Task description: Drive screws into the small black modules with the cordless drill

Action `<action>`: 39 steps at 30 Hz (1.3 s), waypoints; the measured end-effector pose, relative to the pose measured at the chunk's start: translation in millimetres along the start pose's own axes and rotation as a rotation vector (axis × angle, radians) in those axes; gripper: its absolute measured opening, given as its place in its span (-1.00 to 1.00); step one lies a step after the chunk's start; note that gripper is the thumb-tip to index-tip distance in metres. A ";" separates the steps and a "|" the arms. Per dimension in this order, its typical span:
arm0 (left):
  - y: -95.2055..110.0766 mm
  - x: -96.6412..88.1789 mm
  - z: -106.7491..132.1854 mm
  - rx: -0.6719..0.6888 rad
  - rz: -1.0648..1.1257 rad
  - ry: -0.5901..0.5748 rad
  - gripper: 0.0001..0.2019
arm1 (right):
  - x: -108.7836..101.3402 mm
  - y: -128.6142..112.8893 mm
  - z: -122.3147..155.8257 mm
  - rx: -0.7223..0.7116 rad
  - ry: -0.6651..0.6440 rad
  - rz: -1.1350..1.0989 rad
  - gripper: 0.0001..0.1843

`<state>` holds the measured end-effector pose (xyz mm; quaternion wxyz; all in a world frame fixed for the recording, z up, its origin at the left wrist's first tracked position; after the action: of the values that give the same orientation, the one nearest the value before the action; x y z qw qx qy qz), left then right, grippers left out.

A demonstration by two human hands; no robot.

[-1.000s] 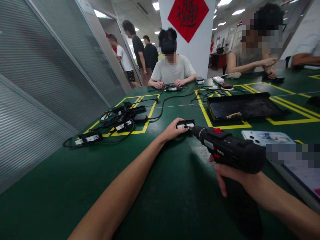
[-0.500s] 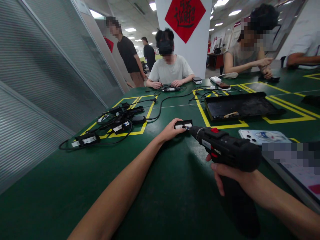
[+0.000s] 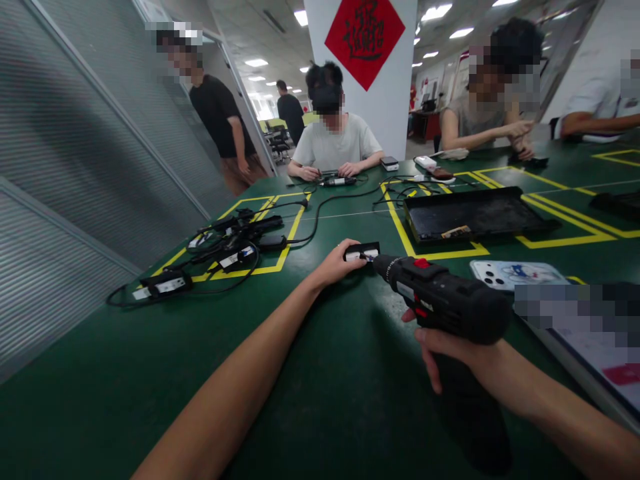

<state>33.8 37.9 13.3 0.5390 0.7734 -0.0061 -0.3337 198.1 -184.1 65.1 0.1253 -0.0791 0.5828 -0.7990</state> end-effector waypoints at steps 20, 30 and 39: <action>7.6 -2.2 2.1 -0.009 -0.041 0.010 -0.52 | 0.1 -0.8 1.5 -0.020 -0.034 -0.056 -0.56; 7.7 -1.5 1.7 0.023 -0.031 -0.006 -0.55 | 0.2 -1.0 -0.3 -0.022 -0.032 -0.094 -0.57; 8.0 -1.8 2.2 0.002 -0.046 0.010 -0.53 | 1.3 -1.4 -0.3 -0.006 -0.033 -0.098 -0.56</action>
<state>34.1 33.4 20.5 0.5306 0.7754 0.0141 -0.3420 196.7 -183.8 66.3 0.0955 -0.1210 0.5783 -0.8011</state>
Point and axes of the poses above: each hand's wrist, its own z-axis away from the middle knuckle, its own x-axis out of the palm, y = z × x, the point moved 6 cm from there along -z, towards the middle knuckle
